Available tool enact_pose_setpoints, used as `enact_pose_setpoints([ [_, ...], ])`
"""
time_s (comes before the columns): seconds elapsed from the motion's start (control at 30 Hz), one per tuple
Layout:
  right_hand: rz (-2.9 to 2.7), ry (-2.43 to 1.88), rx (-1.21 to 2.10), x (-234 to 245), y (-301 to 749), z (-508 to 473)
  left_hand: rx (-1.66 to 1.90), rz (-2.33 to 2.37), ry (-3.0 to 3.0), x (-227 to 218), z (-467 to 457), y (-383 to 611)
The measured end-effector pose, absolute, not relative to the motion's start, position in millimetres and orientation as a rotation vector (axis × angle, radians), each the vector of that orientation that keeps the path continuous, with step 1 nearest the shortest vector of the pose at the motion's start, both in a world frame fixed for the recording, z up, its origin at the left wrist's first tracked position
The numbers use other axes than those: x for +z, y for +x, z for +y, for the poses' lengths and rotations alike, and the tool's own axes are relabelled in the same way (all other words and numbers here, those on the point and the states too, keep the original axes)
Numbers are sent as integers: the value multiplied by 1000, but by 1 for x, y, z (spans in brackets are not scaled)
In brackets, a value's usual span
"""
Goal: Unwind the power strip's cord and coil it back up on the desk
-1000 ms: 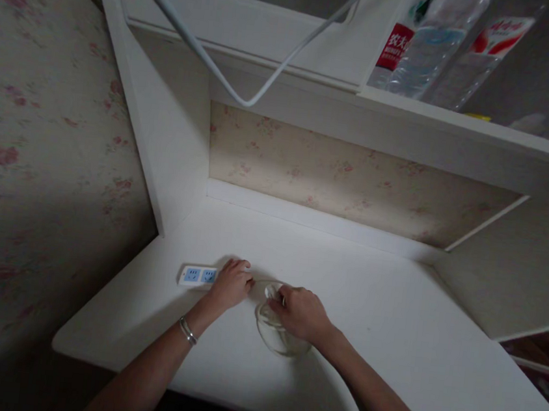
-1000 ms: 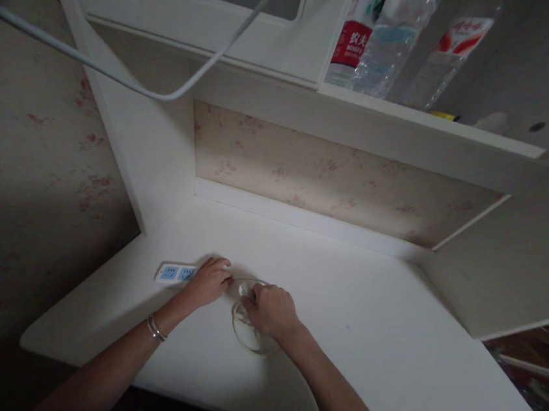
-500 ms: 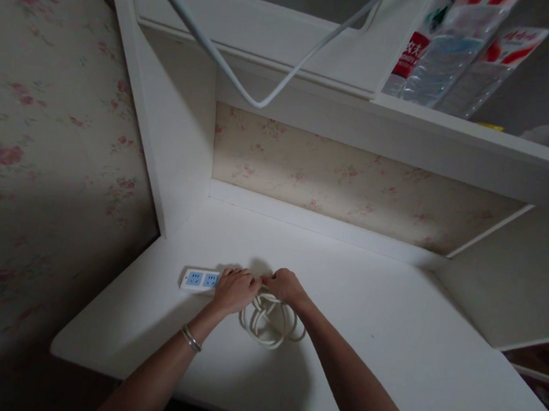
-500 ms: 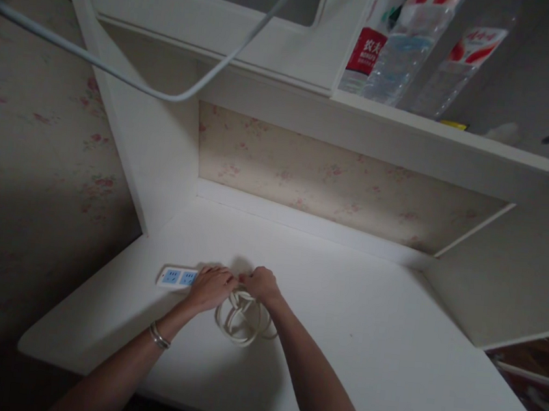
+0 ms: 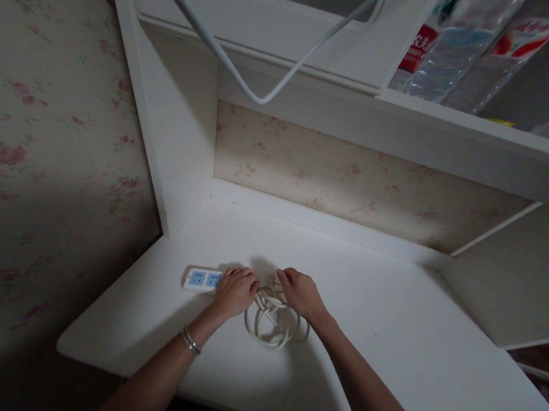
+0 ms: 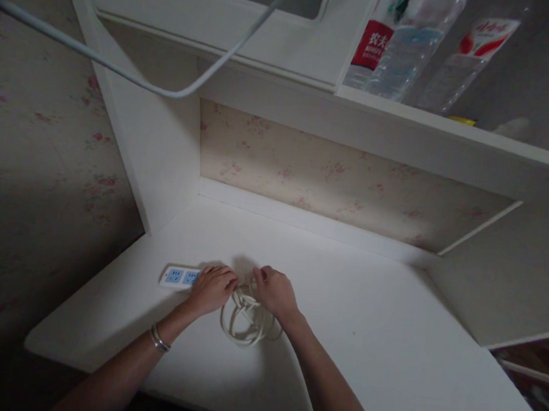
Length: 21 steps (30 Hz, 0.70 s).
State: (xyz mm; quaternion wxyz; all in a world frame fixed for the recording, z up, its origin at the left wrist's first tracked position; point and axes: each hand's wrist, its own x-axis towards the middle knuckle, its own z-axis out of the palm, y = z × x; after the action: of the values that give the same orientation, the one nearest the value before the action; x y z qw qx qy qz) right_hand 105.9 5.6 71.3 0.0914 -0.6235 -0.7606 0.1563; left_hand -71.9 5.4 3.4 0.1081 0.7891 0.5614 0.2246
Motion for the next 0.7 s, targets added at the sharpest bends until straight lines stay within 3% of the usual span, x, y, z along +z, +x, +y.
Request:
enact_pose_setpoints([
  [0.13,-2250,-1424,243,70,106,-42,726,1612,2296,6,12,-74],
  [0.27,-2221,-1373,71,43,116,-84,833,1529,2249,15,16,-111],
  [0.47,-1987,-1583,224,-12,144,-110,277,1581,2185,22,5,-193],
  [0.7,-2476,-1472,8,19,127,-78,316,1712,2234,21,-8,-192],
])
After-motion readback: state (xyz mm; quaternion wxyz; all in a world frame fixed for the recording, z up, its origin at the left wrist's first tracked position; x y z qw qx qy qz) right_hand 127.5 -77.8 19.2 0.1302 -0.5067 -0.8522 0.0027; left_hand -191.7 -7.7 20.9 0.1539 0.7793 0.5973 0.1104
